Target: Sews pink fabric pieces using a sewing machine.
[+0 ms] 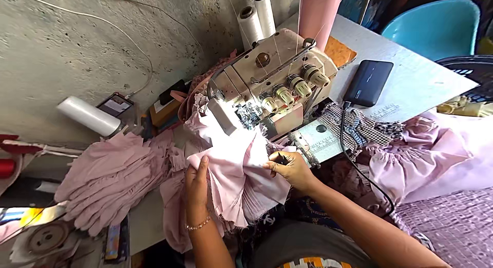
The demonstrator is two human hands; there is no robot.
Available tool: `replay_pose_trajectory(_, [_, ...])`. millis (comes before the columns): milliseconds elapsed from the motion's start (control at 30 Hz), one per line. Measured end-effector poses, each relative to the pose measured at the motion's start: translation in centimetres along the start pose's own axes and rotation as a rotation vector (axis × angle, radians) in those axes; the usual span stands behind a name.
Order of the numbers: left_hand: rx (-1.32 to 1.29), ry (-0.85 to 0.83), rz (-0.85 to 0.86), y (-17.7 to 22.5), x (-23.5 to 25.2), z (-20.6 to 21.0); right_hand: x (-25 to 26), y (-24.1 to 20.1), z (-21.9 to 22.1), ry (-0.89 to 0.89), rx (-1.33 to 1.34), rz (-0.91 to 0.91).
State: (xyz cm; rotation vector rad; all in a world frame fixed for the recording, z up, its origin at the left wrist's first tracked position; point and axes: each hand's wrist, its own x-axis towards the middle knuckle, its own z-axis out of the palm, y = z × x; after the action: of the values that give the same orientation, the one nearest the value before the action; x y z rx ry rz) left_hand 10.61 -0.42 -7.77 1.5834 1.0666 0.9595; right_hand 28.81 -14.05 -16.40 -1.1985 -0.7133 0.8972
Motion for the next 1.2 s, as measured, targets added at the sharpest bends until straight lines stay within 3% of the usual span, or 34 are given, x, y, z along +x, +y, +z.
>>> replay_pose_trajectory(167, [0.009, 0.012, 0.016, 2.0, -0.3, 2.4, 0.0, 0.1, 0.6, 0.034, 0.039, -0.021])
replay_pose_trajectory(367, [0.451, -0.239, 0.569, 1.3, -4.3, 3.5, -1.0, 0.0, 0.5, -0.010, 0.025, 0.041])
replay_pose_trajectory(500, [0.668, -0.251, 0.737, 0.1, -6.8, 5.0, -1.5, 0.2, 0.6, 0.010, -0.081, -0.094])
replay_pose_trajectory(900, [0.743, -0.201, 0.727, -0.6, -4.4, 8.0, 0.5, -0.3, 0.1, 0.055, -0.074, -0.060])
replay_pose_trajectory(1200, [0.855, -0.182, 0.809, -0.5, -3.3, 7.8, -0.4, -0.4, -0.3, 0.066, -0.064, -0.071])
